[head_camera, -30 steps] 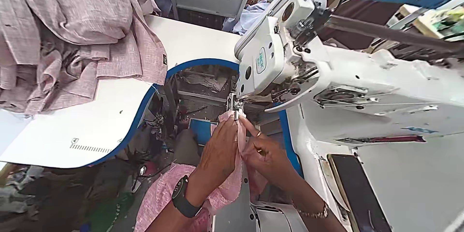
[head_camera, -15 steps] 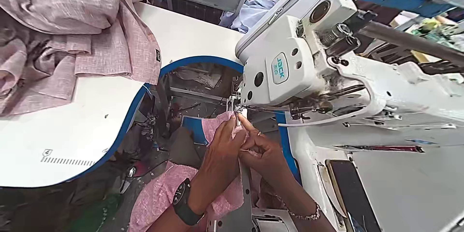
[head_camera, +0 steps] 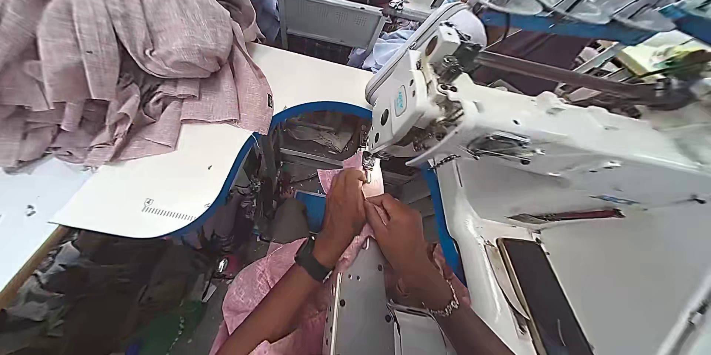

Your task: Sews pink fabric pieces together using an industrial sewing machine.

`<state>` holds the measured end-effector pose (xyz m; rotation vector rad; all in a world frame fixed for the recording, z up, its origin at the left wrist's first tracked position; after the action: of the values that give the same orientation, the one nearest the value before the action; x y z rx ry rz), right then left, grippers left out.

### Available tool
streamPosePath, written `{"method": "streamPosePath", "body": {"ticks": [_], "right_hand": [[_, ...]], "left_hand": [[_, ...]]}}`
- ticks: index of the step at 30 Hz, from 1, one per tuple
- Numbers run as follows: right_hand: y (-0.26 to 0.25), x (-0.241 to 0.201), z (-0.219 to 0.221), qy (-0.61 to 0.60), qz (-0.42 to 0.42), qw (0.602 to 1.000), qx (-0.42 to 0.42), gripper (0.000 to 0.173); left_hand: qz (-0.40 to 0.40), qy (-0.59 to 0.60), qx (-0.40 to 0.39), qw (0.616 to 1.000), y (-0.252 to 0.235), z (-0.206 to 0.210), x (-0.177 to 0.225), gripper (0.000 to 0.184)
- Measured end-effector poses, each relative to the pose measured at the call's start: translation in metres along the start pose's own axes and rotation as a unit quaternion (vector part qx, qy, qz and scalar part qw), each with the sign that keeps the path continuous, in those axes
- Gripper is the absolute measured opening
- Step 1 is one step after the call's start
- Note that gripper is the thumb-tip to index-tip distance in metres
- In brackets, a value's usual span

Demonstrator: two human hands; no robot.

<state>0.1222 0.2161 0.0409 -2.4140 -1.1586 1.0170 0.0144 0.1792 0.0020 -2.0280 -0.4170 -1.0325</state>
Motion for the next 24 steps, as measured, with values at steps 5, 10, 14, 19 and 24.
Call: {"method": "streamPosePath", "body": {"ticks": [5, 10, 14, 19, 24], "right_hand": [[0.048, 0.025, -0.066, 0.077, 0.126, 0.967, -0.209, 0.019], [0.090, 0.031, -0.074, -0.054, -0.002, 0.961, -0.270, 0.026], [0.097, -0.071, -0.040, 0.078, -0.114, 0.944, -0.300, 0.019], [0.064, -0.074, -0.060, 0.157, -0.025, 0.942, -0.296, 0.031], [0.054, -0.068, -0.047, 0.173, -0.019, 0.911, -0.374, 0.028]], "left_hand": [[-0.234, 0.080, -0.282, 0.927, 0.052, -0.040, 0.013, 0.044], [-0.033, 0.022, -0.123, 0.992, 0.080, -0.054, 0.034, 0.026], [0.080, -0.024, 0.009, 0.996, 0.090, -0.042, 0.037, 0.025], [0.017, 0.033, -0.063, 0.997, 0.070, -0.036, 0.024, 0.028], [0.005, 0.079, -0.073, 0.994, 0.075, -0.049, 0.024, 0.031]]}}
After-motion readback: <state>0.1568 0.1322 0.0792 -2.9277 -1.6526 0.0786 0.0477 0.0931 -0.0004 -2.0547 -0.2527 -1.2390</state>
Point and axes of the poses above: each hand's wrist, its own y-axis away from the middle knuckle, its own z-axis out of the palm, x = y × z, the point moved 7 cm from there along -y, towards the middle knuckle, and after that the axes turned 4 degrees about x, right-handed, at the moved point
